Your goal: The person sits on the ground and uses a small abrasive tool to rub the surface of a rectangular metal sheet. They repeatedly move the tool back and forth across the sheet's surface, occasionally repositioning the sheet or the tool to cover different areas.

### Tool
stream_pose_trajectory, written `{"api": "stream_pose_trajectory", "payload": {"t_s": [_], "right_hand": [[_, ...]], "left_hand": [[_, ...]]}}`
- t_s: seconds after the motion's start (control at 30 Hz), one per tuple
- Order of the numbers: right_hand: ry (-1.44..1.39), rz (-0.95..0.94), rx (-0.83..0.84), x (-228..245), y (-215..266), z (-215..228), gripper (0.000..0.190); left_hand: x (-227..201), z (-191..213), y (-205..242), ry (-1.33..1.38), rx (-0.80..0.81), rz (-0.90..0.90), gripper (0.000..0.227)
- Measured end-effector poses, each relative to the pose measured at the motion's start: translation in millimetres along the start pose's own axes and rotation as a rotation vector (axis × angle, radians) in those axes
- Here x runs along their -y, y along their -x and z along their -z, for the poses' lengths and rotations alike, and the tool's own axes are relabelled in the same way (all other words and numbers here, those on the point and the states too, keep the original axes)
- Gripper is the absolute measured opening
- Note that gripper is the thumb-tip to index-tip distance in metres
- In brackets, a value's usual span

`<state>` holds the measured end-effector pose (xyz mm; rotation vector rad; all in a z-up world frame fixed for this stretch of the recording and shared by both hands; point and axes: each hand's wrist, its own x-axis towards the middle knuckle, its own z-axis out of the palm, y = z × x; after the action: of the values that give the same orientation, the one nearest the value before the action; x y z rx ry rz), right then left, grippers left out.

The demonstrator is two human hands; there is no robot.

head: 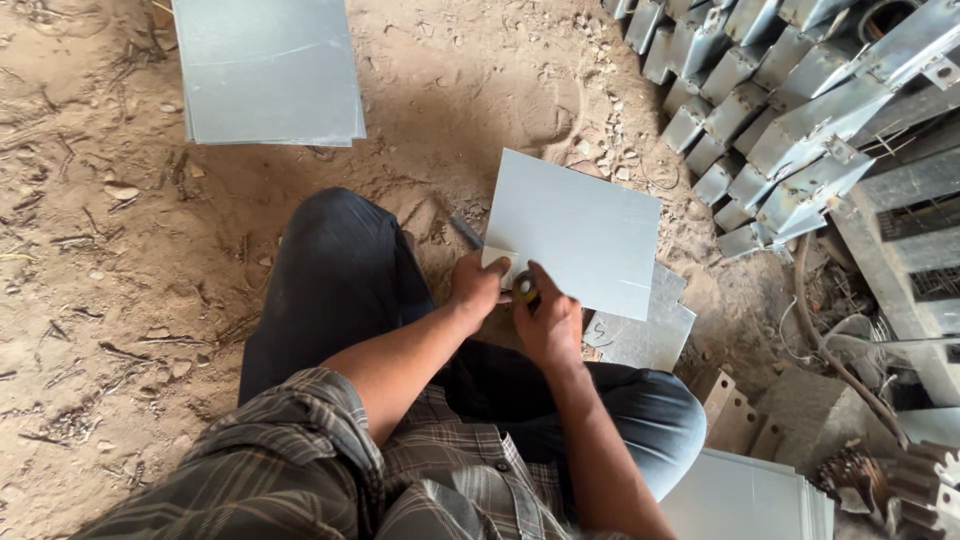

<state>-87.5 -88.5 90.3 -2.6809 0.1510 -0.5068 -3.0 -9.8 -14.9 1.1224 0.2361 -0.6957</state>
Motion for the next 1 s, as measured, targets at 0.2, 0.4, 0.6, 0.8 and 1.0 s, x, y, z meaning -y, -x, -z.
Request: {"api": "stream_pose_trajectory", "payload": {"t_s": [0.2, 0.4, 0.6, 0.8, 1.0], "right_hand": [[-0.094, -0.196, 0.109, 0, -40, -3, 0.049], [0.001, -0.006, 0.03, 8, 0, -2, 0.043], [-0.025, -0.212, 0.084, -2, -18, -9, 0.045], [-0.048, -0.166, 0.066, 4, -39, -7, 0.046], [-0.087, -0.037, 0.154, 3, 1, 0, 0.04]], "left_hand": [[-15, 4, 6, -0.039, 0.061, 0.022, 0.027], [-15, 6, 10, -0.076, 0.006, -0.017, 0.027], [-12, 1, 11, 0.06, 0.038, -0.051, 0.026], [-15, -2, 10, 0.08, 0.008, 0.02, 0.027], [-6, 2, 13, 0.091, -0.021, 0.023, 0.024]]}}
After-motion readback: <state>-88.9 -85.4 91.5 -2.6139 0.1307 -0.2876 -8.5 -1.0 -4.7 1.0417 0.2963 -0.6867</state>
